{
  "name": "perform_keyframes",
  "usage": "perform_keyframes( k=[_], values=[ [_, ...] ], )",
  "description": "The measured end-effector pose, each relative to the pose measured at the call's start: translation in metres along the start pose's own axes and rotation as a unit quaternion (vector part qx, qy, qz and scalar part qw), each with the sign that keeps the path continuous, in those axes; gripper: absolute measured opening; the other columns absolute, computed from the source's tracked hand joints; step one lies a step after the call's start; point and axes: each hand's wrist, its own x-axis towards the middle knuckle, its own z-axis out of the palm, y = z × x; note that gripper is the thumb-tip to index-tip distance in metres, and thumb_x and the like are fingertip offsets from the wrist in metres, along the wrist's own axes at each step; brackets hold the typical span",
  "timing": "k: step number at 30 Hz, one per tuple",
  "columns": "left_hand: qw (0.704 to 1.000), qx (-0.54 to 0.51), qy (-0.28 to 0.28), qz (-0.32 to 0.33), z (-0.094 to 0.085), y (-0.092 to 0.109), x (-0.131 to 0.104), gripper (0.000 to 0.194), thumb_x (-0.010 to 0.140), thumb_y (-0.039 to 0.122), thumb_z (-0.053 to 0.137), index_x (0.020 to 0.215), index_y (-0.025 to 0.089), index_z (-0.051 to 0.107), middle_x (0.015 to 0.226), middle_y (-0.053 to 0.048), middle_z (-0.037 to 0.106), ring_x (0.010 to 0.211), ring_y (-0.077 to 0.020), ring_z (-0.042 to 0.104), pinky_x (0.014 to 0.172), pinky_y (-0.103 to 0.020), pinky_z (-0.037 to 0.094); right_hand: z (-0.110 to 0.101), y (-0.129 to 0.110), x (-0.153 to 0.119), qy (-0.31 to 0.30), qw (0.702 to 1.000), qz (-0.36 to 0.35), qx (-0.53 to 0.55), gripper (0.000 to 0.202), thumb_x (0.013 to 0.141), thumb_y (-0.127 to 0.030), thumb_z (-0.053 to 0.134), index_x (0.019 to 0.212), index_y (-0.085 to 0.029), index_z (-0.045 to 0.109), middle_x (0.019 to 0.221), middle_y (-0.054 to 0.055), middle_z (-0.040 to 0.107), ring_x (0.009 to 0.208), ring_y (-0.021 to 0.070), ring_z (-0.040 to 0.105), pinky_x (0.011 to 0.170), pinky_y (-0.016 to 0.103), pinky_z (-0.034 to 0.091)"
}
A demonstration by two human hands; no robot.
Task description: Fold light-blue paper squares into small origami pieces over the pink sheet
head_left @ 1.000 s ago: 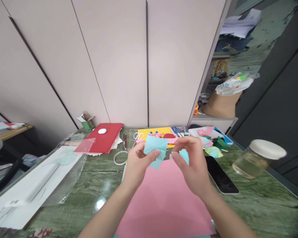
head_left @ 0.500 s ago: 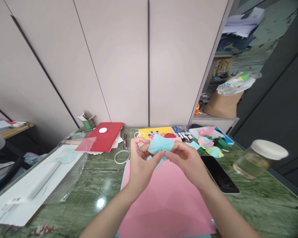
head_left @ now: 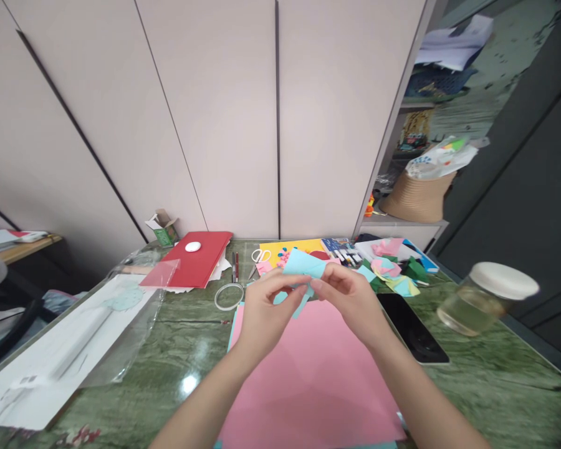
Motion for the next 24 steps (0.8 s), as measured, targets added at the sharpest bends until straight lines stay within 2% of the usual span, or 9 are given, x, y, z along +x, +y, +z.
perform_keyframes(
  k=[9, 19, 24],
  values=[
    [1.0, 0.001, 0.016, 0.003, 0.0026, -0.0051, 0.0004, 0.021, 0.071, 0.018, 0.064, 0.09, 0.022, 0.069, 0.086, -0.005, 0.063, 0.076, -0.0165, 0.058, 0.065, -0.028, 0.048, -0.0005, -0.0007, 0.0007, 0.001, 1.0, 0.003, -0.017, 0.027, 0.077, -0.034, 0.058, 0.058, -0.019, 0.046, 0.057, -0.002, 0.046, 0.056, 0.0118, 0.043, 0.053, 0.025, 0.035],
    [0.999, 0.014, 0.017, -0.026, 0.0054, -0.0024, 0.0009, 0.021, 0.068, 0.016, 0.065, 0.088, 0.021, 0.067, 0.087, -0.004, 0.061, 0.071, -0.0128, 0.054, 0.061, -0.025, 0.044, -0.0025, -0.0009, 0.0005, -0.006, 1.0, 0.01, -0.013, 0.027, 0.077, -0.032, 0.059, 0.057, -0.018, 0.047, 0.055, -0.003, 0.048, 0.054, 0.0111, 0.043, 0.052, 0.024, 0.035],
    [0.996, -0.045, 0.051, -0.055, 0.0094, 0.0001, 0.0014, 0.032, 0.065, 0.013, 0.066, 0.094, 0.021, 0.055, 0.083, -0.001, 0.06, 0.062, -0.0106, 0.054, 0.057, -0.024, 0.045, -0.0016, -0.0006, -0.0003, 0.015, 1.0, 0.003, -0.017, 0.025, 0.076, -0.033, 0.06, 0.058, -0.018, 0.05, 0.056, -0.002, 0.049, 0.055, 0.0118, 0.045, 0.053, 0.024, 0.036]
  ],
)
